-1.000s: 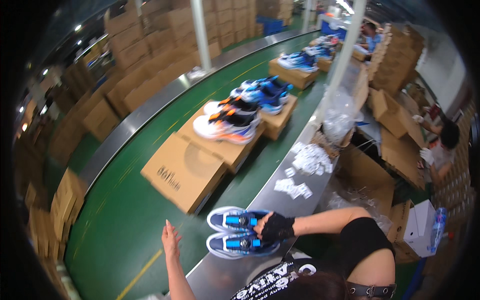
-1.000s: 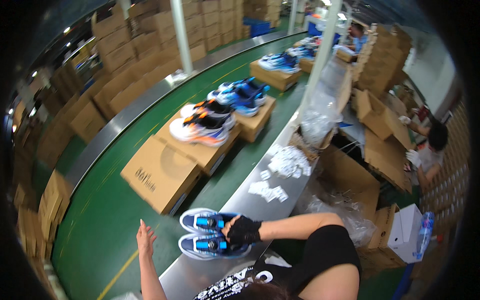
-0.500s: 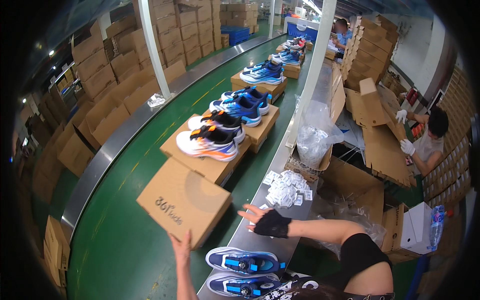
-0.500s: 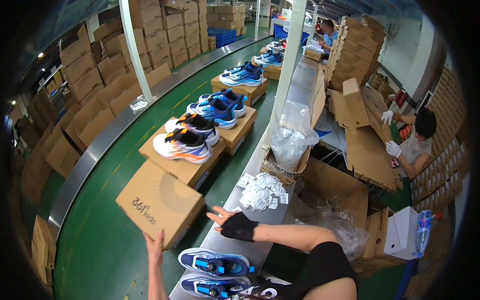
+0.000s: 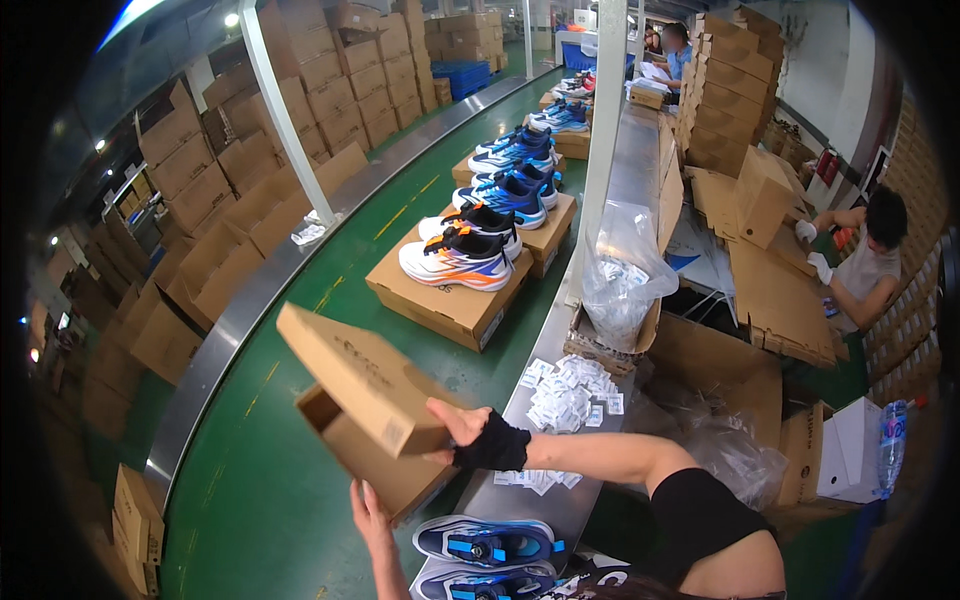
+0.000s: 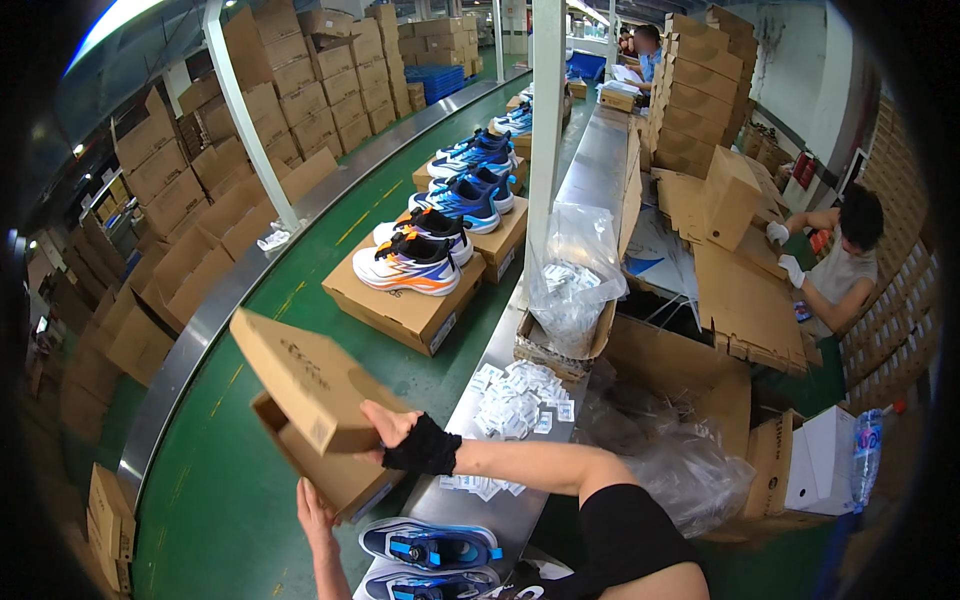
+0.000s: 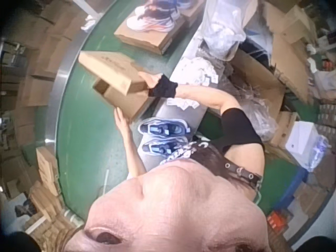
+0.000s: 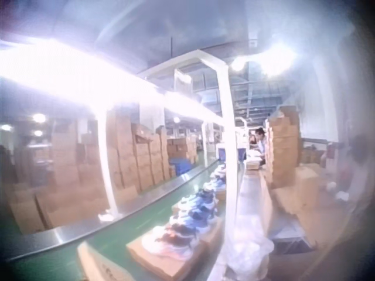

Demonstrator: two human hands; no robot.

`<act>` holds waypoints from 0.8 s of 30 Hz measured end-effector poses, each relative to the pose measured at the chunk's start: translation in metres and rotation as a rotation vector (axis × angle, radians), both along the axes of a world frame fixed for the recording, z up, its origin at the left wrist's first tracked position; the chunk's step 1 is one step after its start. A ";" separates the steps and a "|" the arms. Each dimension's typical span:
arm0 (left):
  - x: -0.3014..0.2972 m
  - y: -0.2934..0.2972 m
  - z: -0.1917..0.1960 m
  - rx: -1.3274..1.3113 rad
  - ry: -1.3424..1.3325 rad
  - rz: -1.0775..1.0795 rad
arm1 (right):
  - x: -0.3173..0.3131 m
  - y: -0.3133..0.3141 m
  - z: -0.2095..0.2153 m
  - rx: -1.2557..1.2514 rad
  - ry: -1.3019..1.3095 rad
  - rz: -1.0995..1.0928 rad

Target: The person places pairs of shoes into cardboard boxes, lining each box with paper and then placing the box on a conveyor belt.

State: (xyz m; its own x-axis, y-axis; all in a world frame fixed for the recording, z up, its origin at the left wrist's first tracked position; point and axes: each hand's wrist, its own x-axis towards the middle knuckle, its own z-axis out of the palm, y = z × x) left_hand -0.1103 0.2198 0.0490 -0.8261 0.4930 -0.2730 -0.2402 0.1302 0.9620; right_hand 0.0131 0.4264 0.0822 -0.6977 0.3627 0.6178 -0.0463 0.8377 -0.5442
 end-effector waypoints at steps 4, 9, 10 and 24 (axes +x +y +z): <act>-0.013 -0.103 -0.031 -0.385 0.193 -0.075 | 0.019 -0.014 0.010 -0.846 0.210 0.008; -0.035 -0.234 -0.114 -0.362 0.517 0.049 | 0.048 -0.019 -0.045 -0.863 -0.216 -0.349; -0.032 -0.237 -0.116 -0.351 0.515 0.058 | 0.037 -0.037 -0.060 -0.706 0.118 -0.335; 0.037 -0.432 -0.031 -0.581 0.555 0.667 | -0.063 -0.246 -0.056 0.163 -1.144 0.623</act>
State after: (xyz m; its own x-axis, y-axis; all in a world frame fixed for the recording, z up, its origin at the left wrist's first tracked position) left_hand -0.0730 -0.2122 0.0180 -0.9642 -0.1955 0.1791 0.0229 0.6115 0.7909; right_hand -0.0500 0.1800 0.0262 -0.8750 -0.2305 -0.4258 -0.0295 0.9031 -0.4284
